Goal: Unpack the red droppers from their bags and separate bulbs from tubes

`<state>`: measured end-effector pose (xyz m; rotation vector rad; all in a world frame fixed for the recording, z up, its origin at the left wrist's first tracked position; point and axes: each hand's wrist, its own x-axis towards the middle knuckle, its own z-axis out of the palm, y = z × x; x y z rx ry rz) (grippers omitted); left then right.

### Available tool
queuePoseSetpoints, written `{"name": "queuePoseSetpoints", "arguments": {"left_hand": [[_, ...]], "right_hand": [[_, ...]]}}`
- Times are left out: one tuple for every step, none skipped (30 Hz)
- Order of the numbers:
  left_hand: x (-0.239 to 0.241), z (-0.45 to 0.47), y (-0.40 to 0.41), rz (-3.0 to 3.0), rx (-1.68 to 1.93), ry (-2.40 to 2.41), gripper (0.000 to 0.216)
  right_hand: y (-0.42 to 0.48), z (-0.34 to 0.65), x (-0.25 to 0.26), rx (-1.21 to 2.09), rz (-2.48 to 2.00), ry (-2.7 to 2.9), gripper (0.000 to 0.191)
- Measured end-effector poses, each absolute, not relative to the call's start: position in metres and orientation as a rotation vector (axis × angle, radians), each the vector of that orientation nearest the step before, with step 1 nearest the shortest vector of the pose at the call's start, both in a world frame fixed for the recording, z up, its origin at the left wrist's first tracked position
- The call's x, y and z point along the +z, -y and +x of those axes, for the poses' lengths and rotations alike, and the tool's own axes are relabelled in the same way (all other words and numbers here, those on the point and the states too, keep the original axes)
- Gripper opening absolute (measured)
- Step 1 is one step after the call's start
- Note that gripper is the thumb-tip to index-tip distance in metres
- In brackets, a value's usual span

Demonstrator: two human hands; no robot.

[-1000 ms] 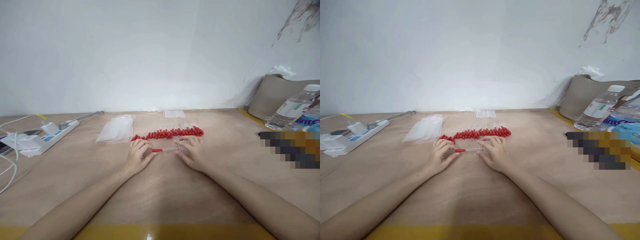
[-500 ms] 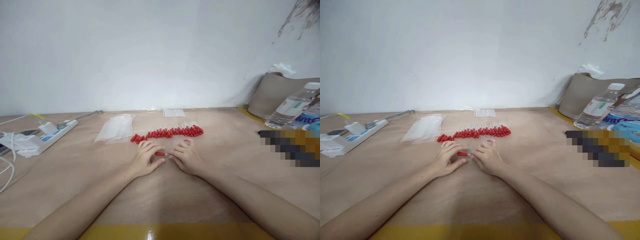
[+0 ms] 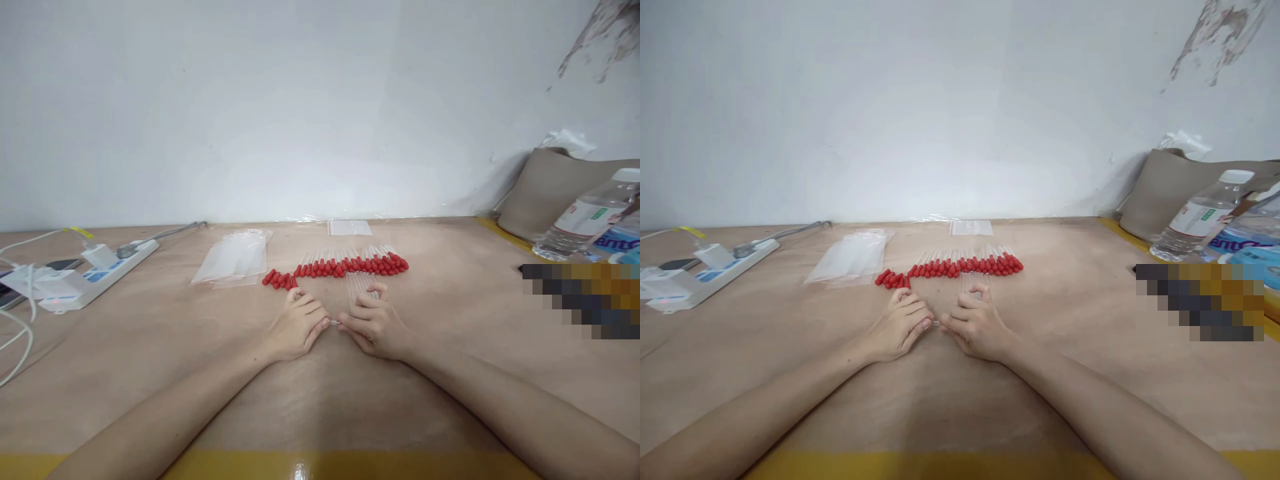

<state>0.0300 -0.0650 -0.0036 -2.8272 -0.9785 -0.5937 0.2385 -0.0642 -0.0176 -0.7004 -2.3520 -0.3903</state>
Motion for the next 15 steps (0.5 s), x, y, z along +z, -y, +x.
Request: {"name": "queuePoseSetpoints", "arguments": {"left_hand": [[-0.004, 0.029, 0.065, -2.838, -0.598, 0.975, 0.027], [-0.004, 0.028, 0.065, -2.852, -0.603, 0.97, 0.027], [-0.003, 0.028, 0.066, -2.865, -0.609, 0.965, 0.027], [-0.003, 0.027, 0.066, -2.876, -0.617, 0.962, 0.027], [-0.003, 0.027, 0.067, -2.886, -0.623, 0.962, 0.027], [-0.002, 0.026, 0.068, -2.894, -0.625, 0.964, 0.027], [-0.002, 0.026, 0.069, -2.901, -0.624, 0.969, 0.027], [-0.002, 0.025, 0.07, -2.908, -0.617, 0.973, 0.027], [-0.003, 0.024, 0.071, -2.915, -0.608, 0.976, 0.027], [-0.003, 0.022, 0.071, -2.917, -0.603, 0.983, 0.028], [-0.003, 0.019, 0.071, -2.911, -0.613, 1.004, 0.029], [-0.004, 0.015, 0.069, -2.898, -0.638, 1.042, 0.03], [-0.003, 0.01, 0.067, -2.877, -0.682, 1.099, 0.031], [-0.002, 0.005, 0.065, -2.847, -0.753, 1.18, 0.032], [0.001, -0.001, 0.061, -2.813, -0.844, 1.282, 0.032]], "right_hand": [[0.065, 0.239, -0.017, -0.408, -0.693, 2.361, 0.02], [0.065, 0.239, -0.016, -0.425, -0.685, 2.369, 0.019], [0.065, 0.239, -0.016, -0.443, -0.676, 2.374, 0.019], [0.066, 0.239, -0.016, -0.459, -0.668, 2.373, 0.019], [0.066, 0.239, -0.016, -0.476, -0.659, 2.367, 0.019], [0.066, 0.239, -0.017, -0.491, -0.647, 2.359, 0.018], [0.066, 0.24, -0.017, -0.506, -0.633, 2.348, 0.018], [0.066, 0.241, -0.018, -0.518, -0.615, 2.337, 0.017], [0.066, 0.243, -0.019, -0.527, -0.596, 2.326, 0.017], [0.065, 0.246, -0.02, -0.531, -0.58, 2.321, 0.018], [0.065, 0.249, -0.021, -0.531, -0.571, 2.313, 0.019], [0.064, 0.252, -0.021, -0.523, -0.586, 2.297, 0.021], [0.062, 0.255, -0.021, -0.509, -0.625, 2.266, 0.021], [0.061, 0.258, -0.021, -0.485, -0.687, 2.225, 0.021], [0.06, 0.259, -0.021, -0.457, -0.763, 2.181, 0.021]]}}
